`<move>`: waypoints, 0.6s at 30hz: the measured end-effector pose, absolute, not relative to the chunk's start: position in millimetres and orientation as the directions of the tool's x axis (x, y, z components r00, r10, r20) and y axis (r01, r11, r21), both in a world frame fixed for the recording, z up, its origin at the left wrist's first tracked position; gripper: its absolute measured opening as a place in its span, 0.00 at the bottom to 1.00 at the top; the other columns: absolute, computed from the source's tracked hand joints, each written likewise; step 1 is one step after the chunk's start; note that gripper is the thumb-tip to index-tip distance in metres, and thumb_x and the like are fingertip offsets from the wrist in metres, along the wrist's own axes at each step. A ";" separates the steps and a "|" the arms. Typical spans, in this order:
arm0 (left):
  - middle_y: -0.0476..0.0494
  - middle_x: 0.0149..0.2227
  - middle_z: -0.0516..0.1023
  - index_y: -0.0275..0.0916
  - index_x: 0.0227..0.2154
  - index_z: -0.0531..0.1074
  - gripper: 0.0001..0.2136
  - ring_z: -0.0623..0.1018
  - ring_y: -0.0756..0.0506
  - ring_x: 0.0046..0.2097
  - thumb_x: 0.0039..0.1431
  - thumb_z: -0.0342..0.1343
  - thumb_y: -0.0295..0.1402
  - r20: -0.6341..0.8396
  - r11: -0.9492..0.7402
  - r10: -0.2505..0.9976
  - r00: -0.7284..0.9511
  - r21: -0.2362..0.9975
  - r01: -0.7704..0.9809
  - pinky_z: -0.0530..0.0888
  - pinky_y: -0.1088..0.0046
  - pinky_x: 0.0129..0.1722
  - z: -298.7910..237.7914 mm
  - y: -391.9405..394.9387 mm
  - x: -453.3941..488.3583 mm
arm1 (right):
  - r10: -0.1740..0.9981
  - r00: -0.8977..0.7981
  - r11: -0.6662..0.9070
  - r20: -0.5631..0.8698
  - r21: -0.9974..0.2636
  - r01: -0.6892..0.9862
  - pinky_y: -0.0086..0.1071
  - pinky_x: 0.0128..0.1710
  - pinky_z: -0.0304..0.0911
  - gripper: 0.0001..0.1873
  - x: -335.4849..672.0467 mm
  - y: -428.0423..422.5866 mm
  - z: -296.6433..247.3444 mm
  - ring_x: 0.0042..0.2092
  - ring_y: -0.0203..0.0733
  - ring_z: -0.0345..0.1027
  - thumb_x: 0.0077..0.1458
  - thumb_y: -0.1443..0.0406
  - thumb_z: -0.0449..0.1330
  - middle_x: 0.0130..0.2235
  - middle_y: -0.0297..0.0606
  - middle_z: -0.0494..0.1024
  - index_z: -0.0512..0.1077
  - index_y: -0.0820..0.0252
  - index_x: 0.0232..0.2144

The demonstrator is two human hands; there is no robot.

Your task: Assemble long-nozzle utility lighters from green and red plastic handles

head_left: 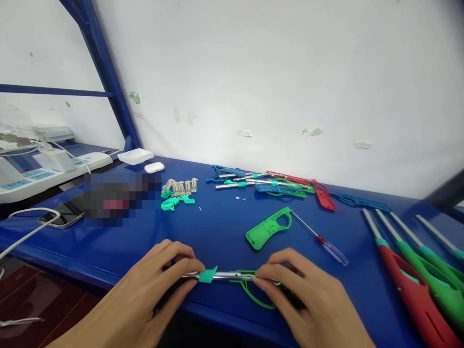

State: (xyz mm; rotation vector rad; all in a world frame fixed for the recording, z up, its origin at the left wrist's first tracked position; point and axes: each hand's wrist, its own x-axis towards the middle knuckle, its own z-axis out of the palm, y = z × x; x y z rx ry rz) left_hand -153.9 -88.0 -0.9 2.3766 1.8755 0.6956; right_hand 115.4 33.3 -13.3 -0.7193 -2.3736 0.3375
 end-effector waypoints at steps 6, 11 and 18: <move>0.45 0.60 0.72 0.49 0.62 0.67 0.17 0.73 0.44 0.60 0.73 0.53 0.35 0.370 -0.278 0.911 0.182 0.227 0.933 0.74 0.69 0.59 0.0 -83.4 -139.6 | 0.572 -0.659 0.817 0.488 -0.408 0.407 0.26 0.35 0.75 0.12 115.2 34.1 -13.6 0.34 0.36 0.78 0.71 0.59 0.54 0.40 0.33 0.79 0.78 0.47 0.39; 0.48 0.56 0.75 0.50 0.57 0.71 0.13 0.75 0.44 0.57 0.73 0.55 0.36 0.360 -0.257 0.921 0.150 0.268 0.928 0.76 0.68 0.56 -1.7 -75.7 -131.7 | 0.573 -0.658 0.817 0.489 -0.407 0.408 0.26 0.36 0.75 0.13 114.7 34.8 -13.6 0.35 0.37 0.78 0.71 0.58 0.54 0.39 0.35 0.80 0.78 0.49 0.39; 0.50 0.48 0.79 0.48 0.52 0.73 0.09 0.80 0.47 0.47 0.73 0.55 0.33 0.399 -0.277 0.911 0.106 0.399 0.874 0.77 0.74 0.49 3.3 -71.0 -126.8 | 0.575 -0.614 0.818 0.541 -0.404 0.410 0.29 0.37 0.75 0.09 116.1 32.1 -7.9 0.36 0.38 0.78 0.70 0.61 0.57 0.39 0.35 0.80 0.78 0.50 0.39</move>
